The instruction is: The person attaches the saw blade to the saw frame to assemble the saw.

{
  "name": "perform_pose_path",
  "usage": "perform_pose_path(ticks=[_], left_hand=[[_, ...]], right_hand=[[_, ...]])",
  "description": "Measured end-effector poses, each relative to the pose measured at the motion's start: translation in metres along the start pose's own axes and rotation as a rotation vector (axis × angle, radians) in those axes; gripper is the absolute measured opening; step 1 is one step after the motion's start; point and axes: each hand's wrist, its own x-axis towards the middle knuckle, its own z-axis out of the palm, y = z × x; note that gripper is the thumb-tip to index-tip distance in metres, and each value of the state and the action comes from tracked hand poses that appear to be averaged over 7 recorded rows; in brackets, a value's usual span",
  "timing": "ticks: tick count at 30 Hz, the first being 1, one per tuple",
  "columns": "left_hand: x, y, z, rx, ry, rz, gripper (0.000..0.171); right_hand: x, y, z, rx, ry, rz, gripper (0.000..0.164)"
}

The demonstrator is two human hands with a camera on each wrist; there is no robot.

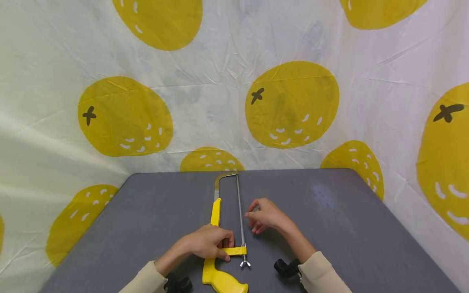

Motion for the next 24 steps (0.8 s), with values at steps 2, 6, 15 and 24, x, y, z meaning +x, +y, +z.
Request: perform_pose_path(ticks=[2,6,15,24], left_hand=[[0.000,0.000,0.000,-0.005,0.005,-0.003,0.020],[-0.001,-0.001,-0.001,-0.026,0.006,-0.006,0.020],[-0.001,0.000,-0.003,-0.044,0.012,0.000,0.015],[0.002,-0.002,-0.004,-0.025,0.029,0.023,0.011]], right_hand=[[-0.006,0.000,-0.002,-0.022,-0.017,-0.018,0.032],[-0.019,-0.002,-0.007,-0.059,-0.059,-0.041,0.030],[-0.040,-0.002,-0.011,-0.045,-0.156,-0.025,0.035],[-0.050,-0.002,-0.007,-0.025,-0.221,-0.037,0.038]])
